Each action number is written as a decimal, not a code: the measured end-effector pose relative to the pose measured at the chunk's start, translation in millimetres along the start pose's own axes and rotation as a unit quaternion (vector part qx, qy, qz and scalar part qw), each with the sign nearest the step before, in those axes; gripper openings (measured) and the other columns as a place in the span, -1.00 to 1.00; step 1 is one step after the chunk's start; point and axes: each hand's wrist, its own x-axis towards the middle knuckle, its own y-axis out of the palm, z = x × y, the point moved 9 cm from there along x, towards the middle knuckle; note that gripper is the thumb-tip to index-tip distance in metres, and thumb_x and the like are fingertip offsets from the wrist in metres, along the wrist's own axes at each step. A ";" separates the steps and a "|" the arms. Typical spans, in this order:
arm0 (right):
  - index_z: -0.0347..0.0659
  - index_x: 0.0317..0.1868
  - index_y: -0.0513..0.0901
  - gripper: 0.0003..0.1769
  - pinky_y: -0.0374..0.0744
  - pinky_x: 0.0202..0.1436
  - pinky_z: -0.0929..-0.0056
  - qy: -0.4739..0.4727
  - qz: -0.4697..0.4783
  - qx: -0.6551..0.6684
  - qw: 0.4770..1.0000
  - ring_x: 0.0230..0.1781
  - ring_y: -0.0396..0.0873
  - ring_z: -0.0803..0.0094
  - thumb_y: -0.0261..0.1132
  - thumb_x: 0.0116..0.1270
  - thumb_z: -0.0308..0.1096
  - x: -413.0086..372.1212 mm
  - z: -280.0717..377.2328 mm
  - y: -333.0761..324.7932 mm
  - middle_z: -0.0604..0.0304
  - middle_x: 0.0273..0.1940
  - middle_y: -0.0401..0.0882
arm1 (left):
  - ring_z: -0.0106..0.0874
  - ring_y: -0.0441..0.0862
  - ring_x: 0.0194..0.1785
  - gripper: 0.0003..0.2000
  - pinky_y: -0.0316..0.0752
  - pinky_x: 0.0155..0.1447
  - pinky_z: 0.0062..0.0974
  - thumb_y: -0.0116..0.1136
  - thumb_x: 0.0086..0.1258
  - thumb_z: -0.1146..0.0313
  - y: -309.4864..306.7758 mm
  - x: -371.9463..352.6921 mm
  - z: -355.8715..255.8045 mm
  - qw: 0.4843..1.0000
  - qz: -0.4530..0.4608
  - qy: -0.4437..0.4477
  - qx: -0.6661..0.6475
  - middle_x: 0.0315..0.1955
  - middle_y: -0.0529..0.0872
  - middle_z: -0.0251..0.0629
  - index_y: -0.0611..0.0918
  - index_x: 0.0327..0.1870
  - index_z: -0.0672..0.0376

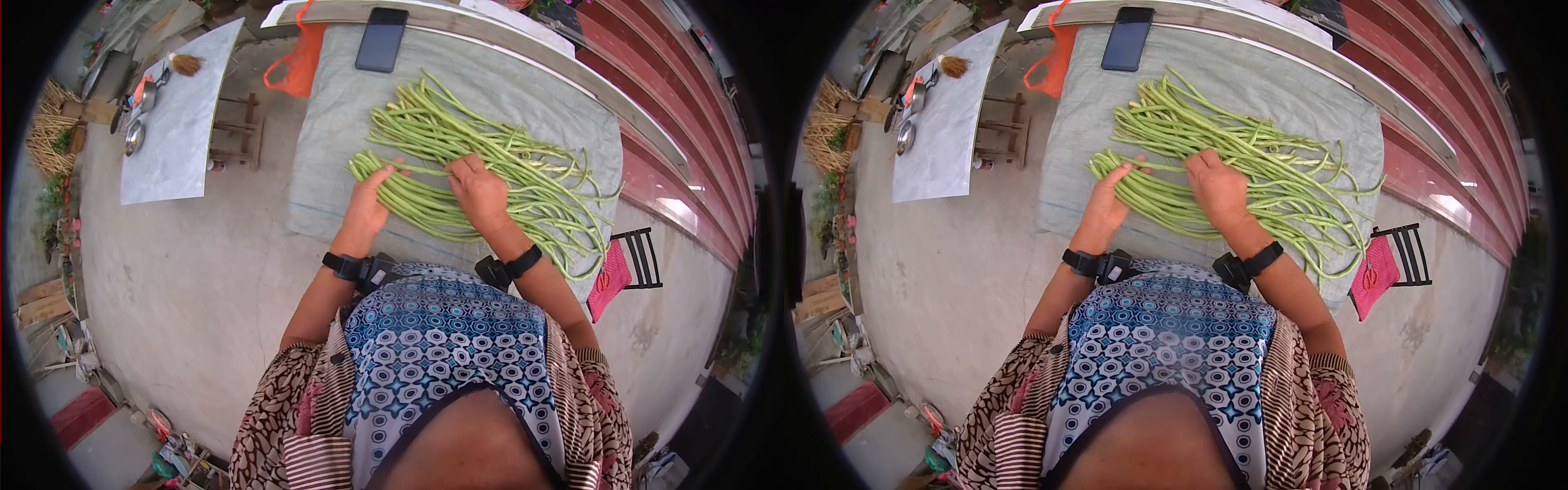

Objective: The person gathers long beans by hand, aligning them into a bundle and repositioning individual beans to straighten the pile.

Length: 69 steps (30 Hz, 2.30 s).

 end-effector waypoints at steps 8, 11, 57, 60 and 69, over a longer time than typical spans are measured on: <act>-0.03 -0.24 0.60 -0.86 0.61 -0.41 0.21 -0.004 0.085 0.040 0.996 -0.42 0.62 0.14 0.30 0.25 -0.22 -15.9 4.4 1.4 0.24 -0.25 0.56 | -0.24 0.57 0.11 -0.80 0.48 0.24 -0.24 0.16 0.34 0.51 11.6 -2.6 -2.3 0.999 0.003 -0.002 -0.039 -0.08 0.65 -0.17 0.59 -0.03 0.24; -0.03 -0.23 0.60 -0.79 0.60 -0.42 0.19 0.026 0.141 -0.006 0.990 -0.41 0.63 0.12 0.27 0.31 -0.11 -19.5 -4.1 -7.7 0.22 -0.25 0.57 | -0.22 0.58 0.12 -0.80 0.49 0.25 -0.20 0.15 0.31 0.55 16.4 -3.6 -4.9 0.997 0.016 0.011 -0.070 -0.09 0.66 -0.17 0.57 -0.06 0.21; -0.04 -0.16 0.62 -0.80 0.55 -0.33 0.13 -0.056 0.172 0.069 0.981 -0.35 0.63 0.07 0.26 0.31 -0.16 -20.5 10.5 -29.8 0.11 -0.36 0.63 | -0.21 0.59 0.08 -0.82 0.52 0.21 -0.16 0.14 0.32 0.54 -7.6 16.9 1.8 0.990 0.071 0.008 -0.118 -0.18 0.66 -0.29 0.58 -0.10 0.12; -0.07 -0.20 0.61 -0.74 0.54 -0.32 0.11 0.002 0.263 0.049 0.964 -0.39 0.62 0.02 0.22 0.35 -0.07 -27.8 6.8 -31.8 0.07 -0.44 0.64 | -0.25 0.61 0.02 -0.84 0.53 0.19 -0.19 0.14 0.31 0.55 -2.3 9.6 -1.4 0.992 0.037 0.016 -0.121 -0.21 0.66 -0.30 0.58 -0.13 0.13; -0.16 -0.37 0.65 -0.56 0.57 -0.27 0.10 0.162 0.365 -0.104 0.911 -0.38 0.63 0.01 0.12 0.40 0.04 -51.2 -48.7 -68.3 0.02 -0.46 0.64 | -0.31 0.63 -0.06 -0.89 0.57 0.10 -0.24 0.17 0.34 0.51 -11.8 15.0 -3.1 0.993 0.020 0.030 -0.108 -0.28 0.65 -0.29 0.58 -0.14 0.19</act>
